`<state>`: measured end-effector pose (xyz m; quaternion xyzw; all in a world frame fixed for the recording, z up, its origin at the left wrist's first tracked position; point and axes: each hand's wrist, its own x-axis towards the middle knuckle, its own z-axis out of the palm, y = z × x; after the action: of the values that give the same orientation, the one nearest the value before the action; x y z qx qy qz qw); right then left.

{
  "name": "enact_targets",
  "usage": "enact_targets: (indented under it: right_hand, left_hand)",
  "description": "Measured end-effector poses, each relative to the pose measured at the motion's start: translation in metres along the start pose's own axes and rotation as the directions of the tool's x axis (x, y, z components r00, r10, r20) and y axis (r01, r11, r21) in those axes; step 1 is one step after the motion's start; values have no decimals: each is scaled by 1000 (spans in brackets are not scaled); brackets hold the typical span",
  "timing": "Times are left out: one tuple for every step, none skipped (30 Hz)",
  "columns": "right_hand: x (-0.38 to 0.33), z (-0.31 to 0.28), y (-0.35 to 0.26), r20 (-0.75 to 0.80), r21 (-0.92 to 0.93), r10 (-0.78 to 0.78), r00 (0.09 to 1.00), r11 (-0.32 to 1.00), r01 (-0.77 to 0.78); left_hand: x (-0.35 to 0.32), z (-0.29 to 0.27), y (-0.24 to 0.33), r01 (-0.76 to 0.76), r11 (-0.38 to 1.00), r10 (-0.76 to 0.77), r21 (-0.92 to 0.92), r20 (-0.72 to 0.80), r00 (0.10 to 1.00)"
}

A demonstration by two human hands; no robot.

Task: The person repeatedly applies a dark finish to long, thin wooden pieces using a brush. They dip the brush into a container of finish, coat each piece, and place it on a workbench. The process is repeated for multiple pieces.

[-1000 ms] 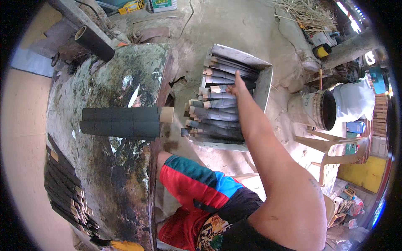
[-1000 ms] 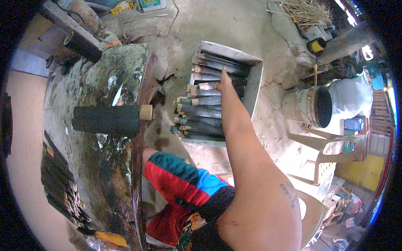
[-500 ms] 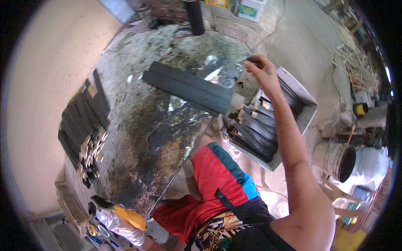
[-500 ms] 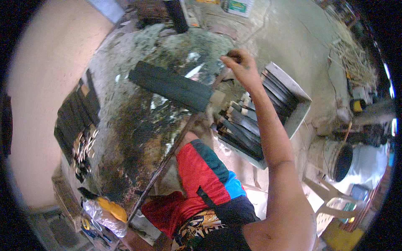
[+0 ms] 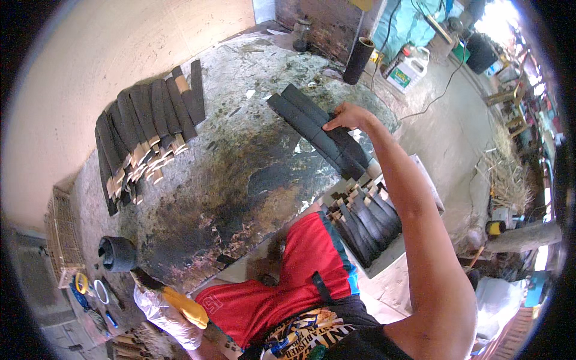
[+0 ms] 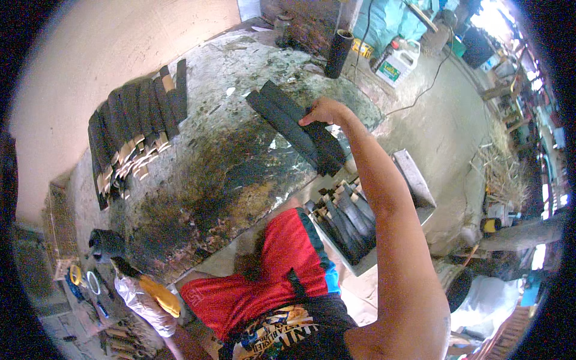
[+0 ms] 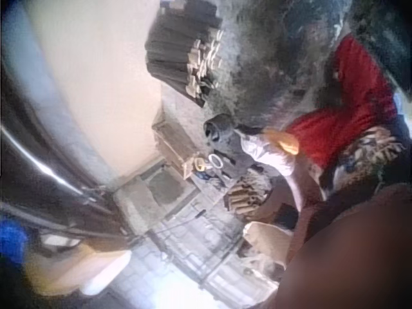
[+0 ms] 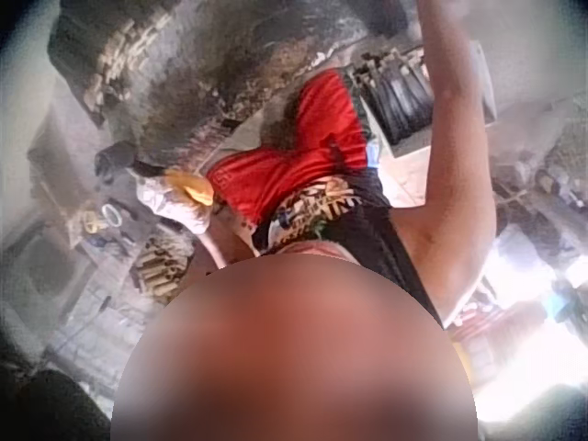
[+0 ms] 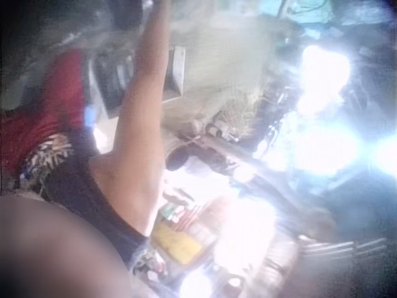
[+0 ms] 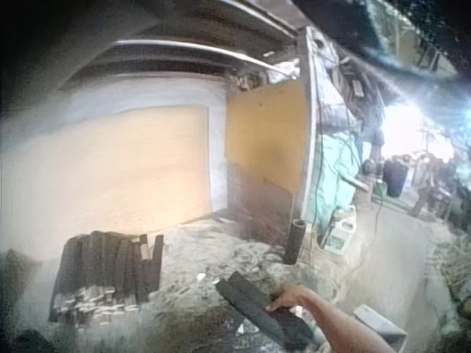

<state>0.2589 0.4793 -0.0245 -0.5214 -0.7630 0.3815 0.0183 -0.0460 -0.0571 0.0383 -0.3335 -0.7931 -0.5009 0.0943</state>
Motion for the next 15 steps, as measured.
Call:
enact_targets:
  right_hand:
    - [-2,1,-2,-7,46,-17,1000,999,18]
    - [-4,4,-4,-8,81,11,1000,997,-10]
    - [-5,6,-6,-59,51,-44,997,998,47]
    - [-7,8,-7,-115,22,-97,989,995,100]
    - [-9,8,-8,-161,-2,-143,977,990,144]
    - [-11,5,-9,-173,-2,-158,972,987,160]
    - [-12,0,-11,-178,4,-166,970,985,170]
    - [-13,-5,-13,-194,8,-147,970,988,151]
    - [-15,-9,-15,-161,102,-152,975,980,169]
    - [-17,-13,-17,-138,190,-129,982,970,154]
    - [-19,-16,-19,-128,274,-96,987,953,128]
    - [-22,-16,-21,-72,338,-120,990,931,137]
    - [-23,-12,-22,-28,354,-103,994,929,107]
    - [-24,-4,-23,-11,364,-81,997,928,79]
    - [-24,3,-25,15,390,-100,995,917,86]
  left_hand:
    - [-2,0,-2,49,995,-51,-88,-20,999]
    - [-2,-1,-4,95,980,-103,-176,-36,994]
    - [-4,0,-4,149,948,-166,-279,-35,986]
    - [-3,-1,-6,59,984,-74,-171,-84,994]
    - [-5,-1,-7,53,977,-71,-206,-81,994]
    - [-5,-3,-9,45,969,-66,-242,-76,995]
    - [-7,-6,-11,43,961,-67,-275,-78,995]
    - [-8,-9,-14,32,965,-57,-259,-91,994]
    - [-10,-13,-18,87,964,-115,-252,-99,988]
    - [-13,-18,-23,145,958,-173,-247,-96,980]
    - [-15,-22,-29,178,944,-209,-277,-87,974]
    - [-18,-26,-36,245,911,-285,-332,-74,956]
    - [-21,-30,-44,235,927,-268,-292,-77,960]
    - [-22,-32,-53,196,940,-226,-278,-83,970]
    - [-24,-33,-61,134,968,-154,-211,-82,985]
